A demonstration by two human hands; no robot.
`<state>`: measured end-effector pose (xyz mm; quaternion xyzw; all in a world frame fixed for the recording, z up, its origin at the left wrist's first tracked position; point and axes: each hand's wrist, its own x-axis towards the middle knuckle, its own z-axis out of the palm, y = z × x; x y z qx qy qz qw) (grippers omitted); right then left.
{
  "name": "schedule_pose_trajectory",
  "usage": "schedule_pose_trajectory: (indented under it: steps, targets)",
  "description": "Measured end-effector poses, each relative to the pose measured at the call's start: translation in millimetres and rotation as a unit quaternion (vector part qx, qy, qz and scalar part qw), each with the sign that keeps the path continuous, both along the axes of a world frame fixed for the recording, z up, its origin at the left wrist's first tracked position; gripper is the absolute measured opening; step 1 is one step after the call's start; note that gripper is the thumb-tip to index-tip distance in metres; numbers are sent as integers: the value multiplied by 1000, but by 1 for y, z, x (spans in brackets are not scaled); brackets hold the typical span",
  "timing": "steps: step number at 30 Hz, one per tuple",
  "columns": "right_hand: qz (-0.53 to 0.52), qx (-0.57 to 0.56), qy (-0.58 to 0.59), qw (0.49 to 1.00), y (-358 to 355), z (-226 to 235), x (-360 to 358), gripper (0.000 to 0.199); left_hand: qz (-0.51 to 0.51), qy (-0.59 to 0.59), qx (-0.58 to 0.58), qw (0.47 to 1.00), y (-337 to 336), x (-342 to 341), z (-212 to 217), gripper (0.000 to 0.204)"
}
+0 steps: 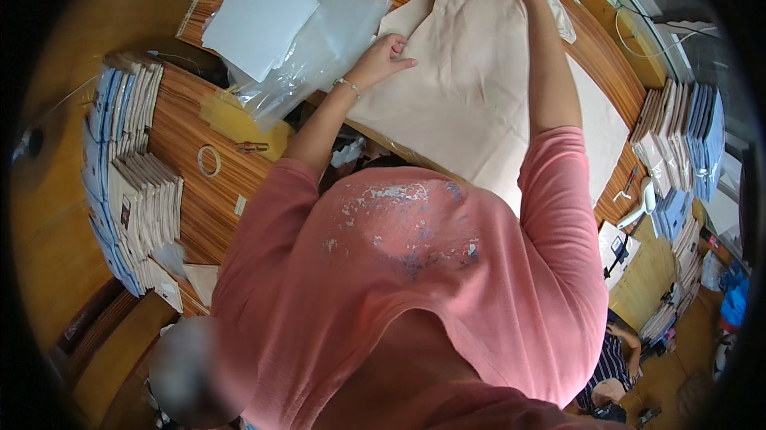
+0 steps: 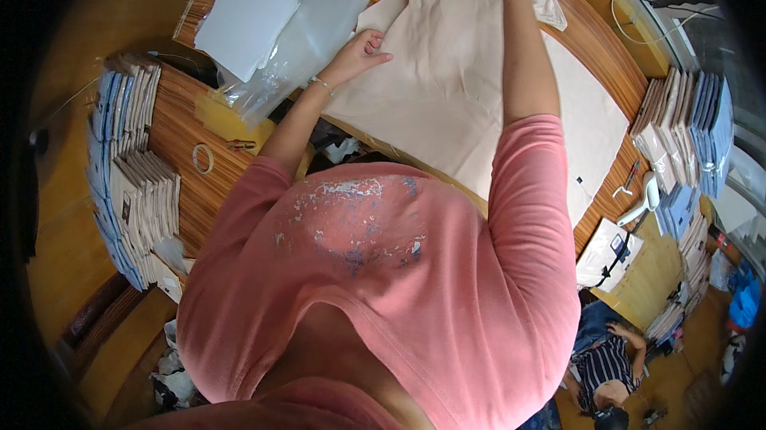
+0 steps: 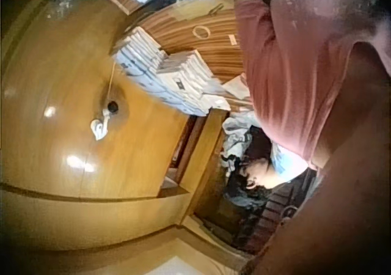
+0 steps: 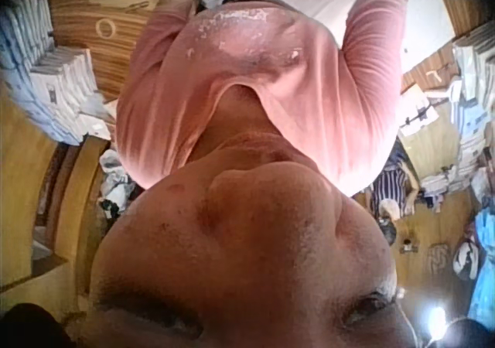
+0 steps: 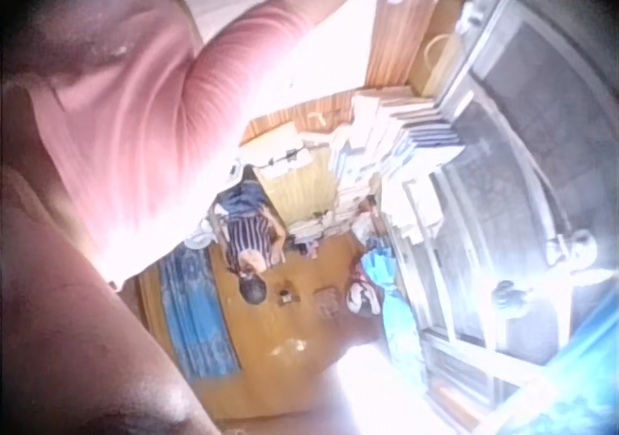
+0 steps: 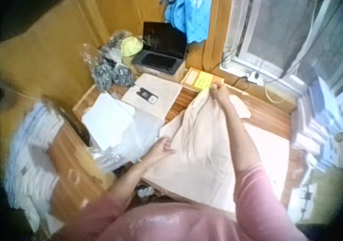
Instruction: The person picks up a shirt, spreads it out on a table, folds it, and places it inside a clear plastic bag.
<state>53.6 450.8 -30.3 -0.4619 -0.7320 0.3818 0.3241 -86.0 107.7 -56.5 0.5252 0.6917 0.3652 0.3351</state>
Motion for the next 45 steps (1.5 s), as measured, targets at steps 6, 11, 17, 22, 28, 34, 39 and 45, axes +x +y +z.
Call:
schedule_pose_trajectory:
  steps: [6, 11, 17, 22, 28, 34, 39, 45]
  targets:
    - [32, 41, 101, 993, 2, 41, 63, 12, -61, 141, -46, 987, 11, 2, 13, 41]
    - [63, 24, 70, 995, -53, 101, 103, 11, -30, 246, 15, 969, 9, 9, 4, 30]
    - [81, -98, 46, 991, -199, 150, 209, 25, -96, -293, -145, 940, -31, 64, 46, 36]
    - [17, -218, 116, 969, -297, 91, 318, 20, 113, -640, -142, 747, -63, 80, 15, 66]
    - [-135, -335, 92, 928, -358, 34, 349, 14, 178, -629, -144, 743, -65, 88, 3, 51]
    - [-141, -352, 118, 918, -358, 39, 372, 14, 239, -617, -109, 742, -75, 74, 7, 40]
    - [-79, -302, -54, 949, -365, 1, 382, 20, 274, -632, -81, 720, -95, 61, 27, 50]
    - [62, -253, -164, 951, -330, 58, 401, 28, 391, -77, 62, 915, -100, 40, 51, 65]
